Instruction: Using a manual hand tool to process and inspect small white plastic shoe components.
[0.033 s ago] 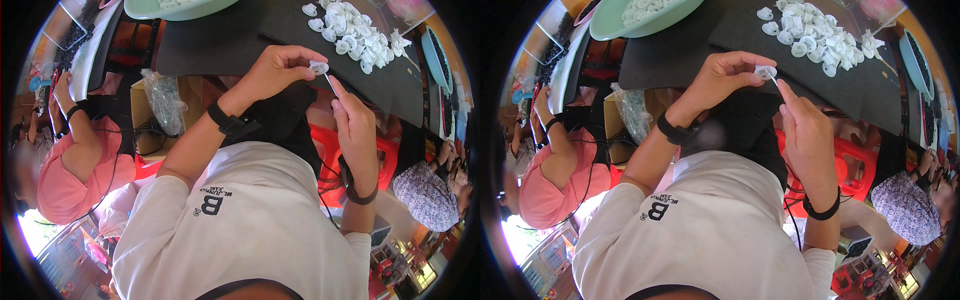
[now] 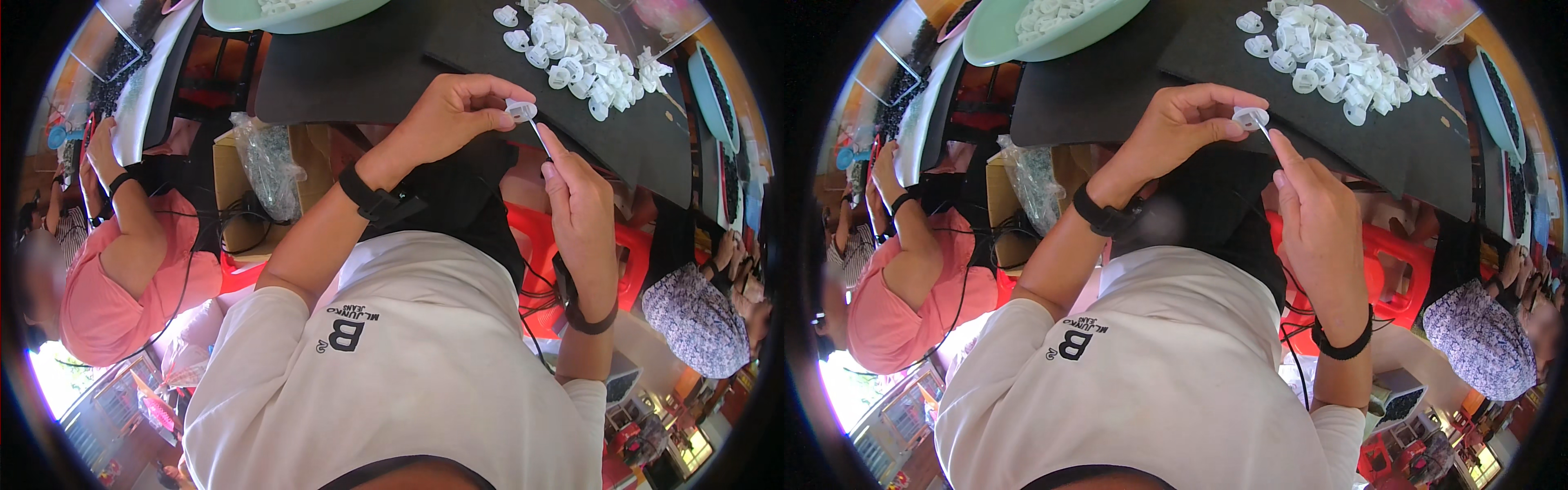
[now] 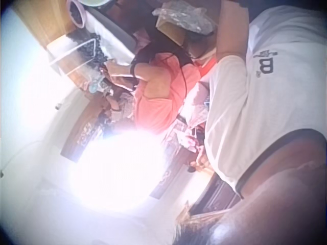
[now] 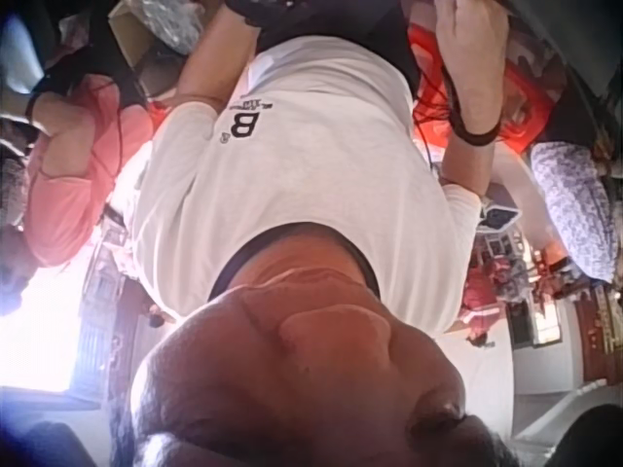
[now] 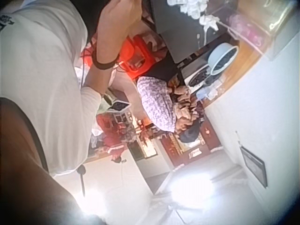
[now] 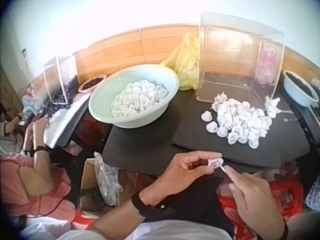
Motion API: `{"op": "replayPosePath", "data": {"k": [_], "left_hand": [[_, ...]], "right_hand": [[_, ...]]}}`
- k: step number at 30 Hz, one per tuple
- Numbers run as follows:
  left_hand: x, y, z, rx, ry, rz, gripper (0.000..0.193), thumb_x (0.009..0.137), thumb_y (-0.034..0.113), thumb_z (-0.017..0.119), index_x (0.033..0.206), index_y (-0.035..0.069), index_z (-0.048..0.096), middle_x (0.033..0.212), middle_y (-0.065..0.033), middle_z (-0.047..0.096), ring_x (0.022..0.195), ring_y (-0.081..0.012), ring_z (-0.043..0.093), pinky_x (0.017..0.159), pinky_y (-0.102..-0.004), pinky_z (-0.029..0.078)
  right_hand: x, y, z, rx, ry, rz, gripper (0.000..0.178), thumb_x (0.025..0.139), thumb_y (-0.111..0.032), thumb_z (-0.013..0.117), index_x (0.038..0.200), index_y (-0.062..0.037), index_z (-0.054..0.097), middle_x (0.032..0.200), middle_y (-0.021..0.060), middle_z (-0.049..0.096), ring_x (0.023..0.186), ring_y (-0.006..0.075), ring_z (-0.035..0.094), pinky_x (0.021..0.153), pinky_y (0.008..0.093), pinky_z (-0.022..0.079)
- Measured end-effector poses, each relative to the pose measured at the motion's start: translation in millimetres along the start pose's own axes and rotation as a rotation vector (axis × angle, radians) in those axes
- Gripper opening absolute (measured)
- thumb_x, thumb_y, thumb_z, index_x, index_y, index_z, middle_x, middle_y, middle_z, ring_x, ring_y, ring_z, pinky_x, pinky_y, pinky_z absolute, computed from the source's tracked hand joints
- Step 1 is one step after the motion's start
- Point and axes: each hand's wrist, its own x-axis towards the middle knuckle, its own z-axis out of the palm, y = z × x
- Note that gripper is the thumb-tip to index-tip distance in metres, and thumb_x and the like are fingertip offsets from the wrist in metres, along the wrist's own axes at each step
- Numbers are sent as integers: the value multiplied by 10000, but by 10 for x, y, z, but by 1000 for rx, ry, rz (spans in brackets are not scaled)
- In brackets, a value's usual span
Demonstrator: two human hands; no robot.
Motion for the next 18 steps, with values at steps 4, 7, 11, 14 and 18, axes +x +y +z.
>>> {"op": "replayPosePath", "data": {"k": [4,7,11,14,18], "left_hand": [[-1,-15,12,9,6,9,309,864,-39,654,1159,46,693,839,3,661,779,-42,603,711,-196,486],[-3,-54,22,36,14,22,303,856,-45,655,1139,52,706,822,6,656,765,-37,590,698,-195,479],[-13,-9,22,145,-18,-46,313,874,-76,623,1170,12,678,1062,-64,704,979,-112,657,888,-247,517],[-8,37,56,233,22,-79,317,870,-73,624,1170,13,679,1058,-58,704,947,-98,651,867,-238,513],[3,36,49,292,50,-61,311,871,-70,615,1166,11,679,1054,-50,704,932,-88,639,852,-232,508]], "right_hand": [[6,-1,-14,-52,-18,3,363,919,-32,552,1279,-48,597,763,158,557,685,325,575,634,409,448],[14,-19,-6,-161,-32,-14,357,911,-37,557,1265,-42,602,778,153,584,699,333,601,632,423,469],[71,-49,-23,-348,-93,-37,343,904,-55,554,1242,-29,605,813,161,620,744,348,634,644,454,498],[115,-4,10,-386,-94,-46,323,914,-71,546,1227,-22,613,822,173,632,760,353,644,652,463,505],[166,20,38,-365,-79,-38,309,922,-76,542,1217,-27,620,835,187,643,771,359,649,666,461,508]]}}
